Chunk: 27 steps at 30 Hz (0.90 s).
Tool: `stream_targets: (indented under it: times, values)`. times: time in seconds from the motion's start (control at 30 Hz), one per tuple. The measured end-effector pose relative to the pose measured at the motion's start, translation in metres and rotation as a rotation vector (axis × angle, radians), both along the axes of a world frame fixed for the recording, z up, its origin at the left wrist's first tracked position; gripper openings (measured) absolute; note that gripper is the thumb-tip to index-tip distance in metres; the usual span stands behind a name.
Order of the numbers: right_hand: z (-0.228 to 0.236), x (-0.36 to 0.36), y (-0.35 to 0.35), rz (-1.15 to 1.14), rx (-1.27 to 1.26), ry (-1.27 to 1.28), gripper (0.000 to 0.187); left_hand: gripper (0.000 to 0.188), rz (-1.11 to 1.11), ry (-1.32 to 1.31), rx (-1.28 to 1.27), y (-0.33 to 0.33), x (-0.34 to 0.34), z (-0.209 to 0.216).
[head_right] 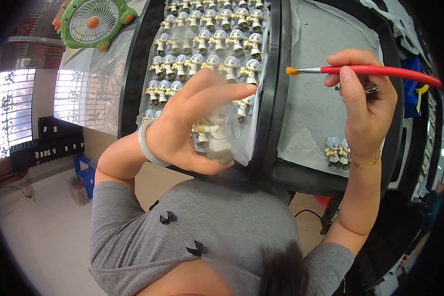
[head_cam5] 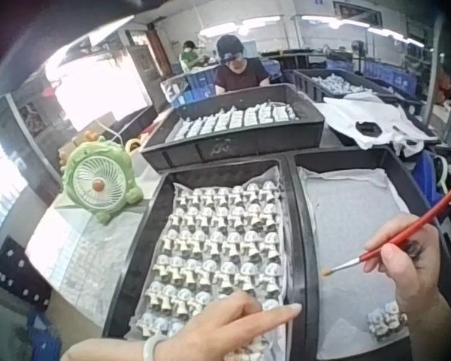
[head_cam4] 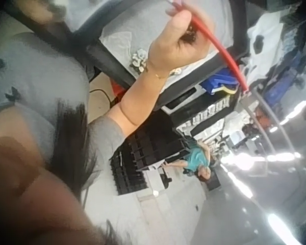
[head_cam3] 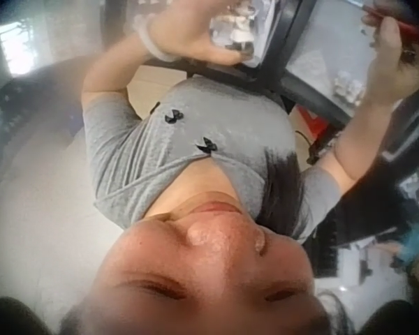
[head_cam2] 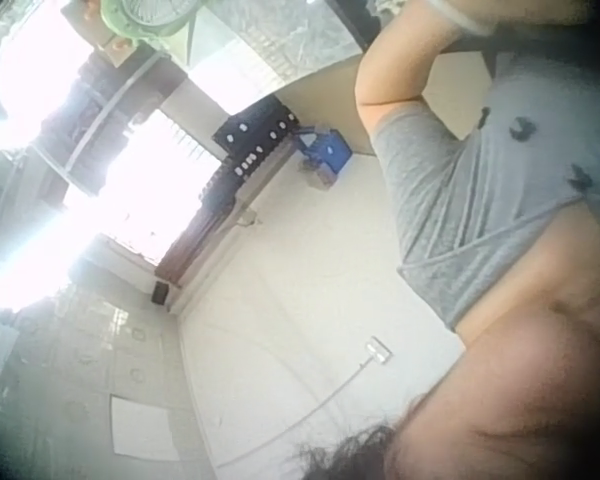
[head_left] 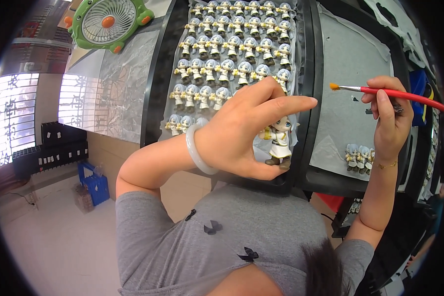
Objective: The person assembles small figurines by gluing pieces together and painting them with a paintbrush.
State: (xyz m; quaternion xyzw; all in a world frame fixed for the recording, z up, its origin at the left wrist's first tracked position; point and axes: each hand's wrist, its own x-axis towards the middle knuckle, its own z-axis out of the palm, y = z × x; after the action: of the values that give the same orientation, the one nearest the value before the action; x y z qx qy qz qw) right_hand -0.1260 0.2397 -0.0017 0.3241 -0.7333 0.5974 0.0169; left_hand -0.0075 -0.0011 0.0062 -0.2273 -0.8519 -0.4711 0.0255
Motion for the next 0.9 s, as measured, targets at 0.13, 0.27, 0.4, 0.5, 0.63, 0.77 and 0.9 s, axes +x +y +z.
stream_targets:
  times: [0.13,0.27,0.4,0.5,0.63,0.77,0.9]
  values:
    - [0.0,0.001,0.0,0.007,-0.001,-0.003,0.016,0.067,0.074,0.103,-0.289,0.0,0.002,0.004]
    - [0.0,0.003,-0.001,0.003,0.021,0.012,0.016,0.059,0.129,0.093,-0.401,0.0,0.004,-0.003]
    - [0.001,0.008,-0.003,0.069,-0.052,-0.089,0.018,0.054,0.147,0.06,-0.425,0.0,0.006,-0.006]
    - [0.004,0.017,-0.011,0.245,-0.143,-0.105,0.02,0.059,0.19,0.093,-0.44,0.002,0.006,-0.009]
    - [0.009,0.033,-0.035,0.472,0.008,0.086,0.015,0.061,0.191,0.026,-0.525,0.002,0.004,-0.013]
    - [-0.001,0.018,-0.02,0.266,-0.024,-0.068,0.014,0.05,0.186,-0.117,-0.476,-0.019,-0.01,-0.015]
    - [0.0,-0.018,0.013,-0.009,-0.137,-0.112,0.023,0.052,0.014,-0.204,-0.367,-0.023,-0.006,-0.026]
